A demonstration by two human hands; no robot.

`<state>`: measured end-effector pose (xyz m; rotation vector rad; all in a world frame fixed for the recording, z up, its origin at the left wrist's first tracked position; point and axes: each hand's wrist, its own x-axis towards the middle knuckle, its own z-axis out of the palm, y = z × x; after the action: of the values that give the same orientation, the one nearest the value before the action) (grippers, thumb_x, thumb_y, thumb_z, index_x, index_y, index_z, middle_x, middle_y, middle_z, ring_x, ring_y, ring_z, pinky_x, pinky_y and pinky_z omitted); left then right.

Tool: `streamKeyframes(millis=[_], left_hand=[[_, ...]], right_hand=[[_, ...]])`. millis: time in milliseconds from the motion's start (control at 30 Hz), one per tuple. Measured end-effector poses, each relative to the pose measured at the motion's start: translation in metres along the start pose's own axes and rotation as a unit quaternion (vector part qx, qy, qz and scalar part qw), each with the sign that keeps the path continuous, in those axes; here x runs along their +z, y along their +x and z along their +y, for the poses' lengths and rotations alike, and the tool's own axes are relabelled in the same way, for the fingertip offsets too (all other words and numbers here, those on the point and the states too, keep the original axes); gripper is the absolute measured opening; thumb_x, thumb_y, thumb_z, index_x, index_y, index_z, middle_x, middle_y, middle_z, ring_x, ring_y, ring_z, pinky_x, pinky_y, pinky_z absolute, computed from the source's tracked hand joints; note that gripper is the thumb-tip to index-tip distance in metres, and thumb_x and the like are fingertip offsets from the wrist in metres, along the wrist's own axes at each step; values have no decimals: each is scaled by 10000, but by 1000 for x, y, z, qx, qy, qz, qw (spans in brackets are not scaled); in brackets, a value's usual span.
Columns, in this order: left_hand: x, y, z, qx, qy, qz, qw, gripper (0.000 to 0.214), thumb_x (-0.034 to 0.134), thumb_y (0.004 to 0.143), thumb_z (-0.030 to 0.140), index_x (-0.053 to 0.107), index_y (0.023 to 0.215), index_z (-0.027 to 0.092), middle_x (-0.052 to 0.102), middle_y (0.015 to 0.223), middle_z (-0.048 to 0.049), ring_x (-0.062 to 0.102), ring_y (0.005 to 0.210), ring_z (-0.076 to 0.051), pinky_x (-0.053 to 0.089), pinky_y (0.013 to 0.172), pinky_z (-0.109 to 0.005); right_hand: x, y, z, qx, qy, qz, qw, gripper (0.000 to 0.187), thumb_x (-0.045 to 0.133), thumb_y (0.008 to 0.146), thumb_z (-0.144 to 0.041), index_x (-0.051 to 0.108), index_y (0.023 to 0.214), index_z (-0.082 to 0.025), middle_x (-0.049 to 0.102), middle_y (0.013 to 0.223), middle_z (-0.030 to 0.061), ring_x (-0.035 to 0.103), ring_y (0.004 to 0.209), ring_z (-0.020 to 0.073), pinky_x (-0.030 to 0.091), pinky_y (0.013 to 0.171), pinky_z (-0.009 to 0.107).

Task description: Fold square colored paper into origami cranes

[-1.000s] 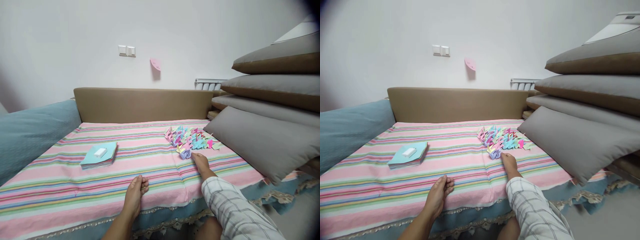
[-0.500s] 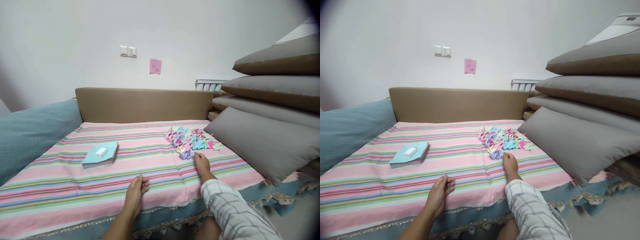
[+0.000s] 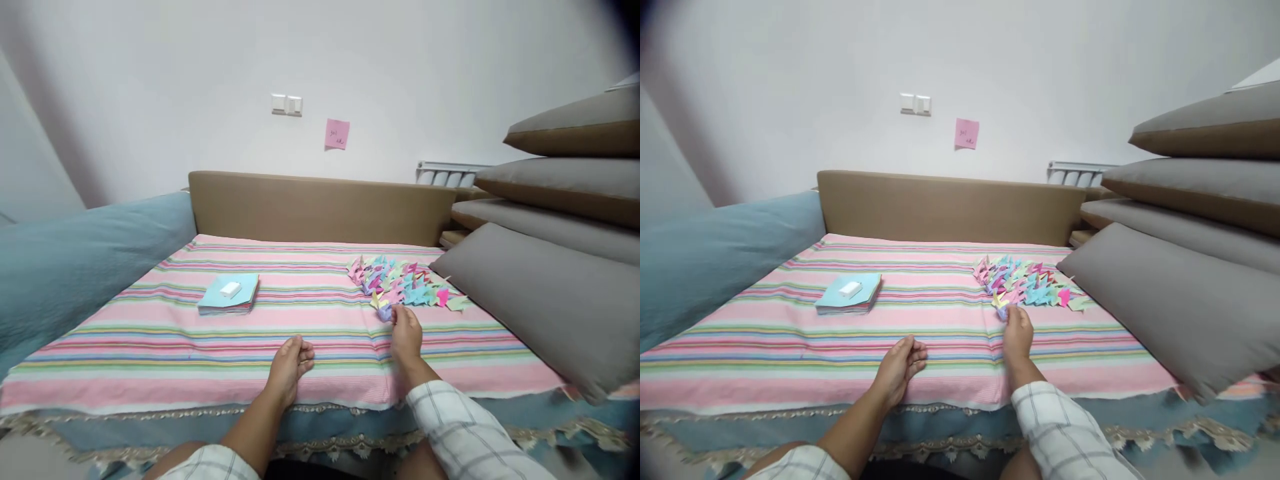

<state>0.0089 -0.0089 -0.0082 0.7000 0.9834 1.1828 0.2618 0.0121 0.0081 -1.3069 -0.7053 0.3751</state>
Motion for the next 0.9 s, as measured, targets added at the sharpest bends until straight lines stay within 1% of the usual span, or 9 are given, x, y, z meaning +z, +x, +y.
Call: streamKeyframes(millis=[133, 200, 267, 333, 433, 500, 600, 700, 900], left_hand=[[0, 4, 21, 0, 57, -34, 998, 364, 705, 638, 488, 579, 724, 157, 616, 684, -15, 584, 599, -100, 472, 579, -214], [-10, 13, 45, 77, 156, -49, 984, 363, 685, 640, 498, 597, 728, 157, 618, 670, -15, 583, 610, -119, 464, 588, -226], [-30, 26, 78, 193, 318, -23, 928, 312, 640, 686, 468, 618, 731, 160, 646, 723, -24, 603, 696, -149, 461, 637, -234], [-57, 38, 115, 237, 512, 64, 823, 247, 564, 757, 417, 644, 774, 184, 672, 787, -14, 615, 778, -165, 456, 693, -238], [-100, 51, 162, 217, 580, 142, 772, 190, 598, 732, 350, 657, 825, 195, 677, 850, -31, 616, 810, -203, 440, 690, -264], [-122, 59, 183, 207, 613, 164, 745, 199, 614, 717, 355, 662, 835, 202, 671, 879, -37, 620, 816, -214, 442, 699, -272], [-138, 72, 196, 201, 657, 148, 711, 212, 683, 644, 322, 674, 827, 215, 648, 1019, -37, 600, 973, -232, 443, 827, -280], [-141, 88, 198, 192, 695, 113, 684, 330, 766, 521, 291, 689, 835, 223, 561, 1222, -48, 490, 1178, -275, 377, 986, -308], [-142, 111, 199, 172, 736, 63, 651, 561, 817, 424, 362, 678, 946, 211, 415, 1381, -89, 387, 1276, -321, 310, 1063, -362]], right_hand=[[39, -53, -32, 67, 140, -152, 976, 341, 560, 721, -505, 601, 793, -174, 533, 640, -27, 465, 551, 102, 344, 490, 206], [47, -73, -32, 66, 118, -198, 971, 348, 537, 748, -512, 610, 793, -175, 554, 654, -15, 484, 567, 115, 364, 500, 216], [48, -86, -22, 22, 39, -245, 969, 349, 532, 760, -509, 621, 765, -172, 581, 664, 3, 519, 618, 142, 408, 581, 242], [47, -93, -7, -30, -22, -285, 958, 361, 520, 768, -508, 639, 757, -167, 633, 749, 44, 568, 744, 191, 436, 704, 282], [47, -97, 11, -82, -90, -310, 943, 381, 477, 794, -513, 642, 733, -176, 652, 794, 68, 587, 794, 220, 439, 748, 306], [49, -100, 15, -117, -125, -321, 931, 375, 448, 821, -497, 635, 725, -187, 644, 786, 61, 587, 790, 212, 435, 747, 297], [52, -102, 15, -143, -161, -327, 920, 369, 415, 848, -478, 621, 722, -199, 632, 776, 51, 583, 784, 199, 429, 737, 283], [53, -101, 16, -141, -187, -329, 915, 368, 395, 859, -470, 614, 723, -207, 630, 778, 44, 585, 779, 192, 428, 720, 273], [54, -97, 21, -132, -202, -340, 909, 368, 395, 856, -480, 612, 728, -211, 638, 802, 50, 590, 790, 197, 433, 715, 273]])
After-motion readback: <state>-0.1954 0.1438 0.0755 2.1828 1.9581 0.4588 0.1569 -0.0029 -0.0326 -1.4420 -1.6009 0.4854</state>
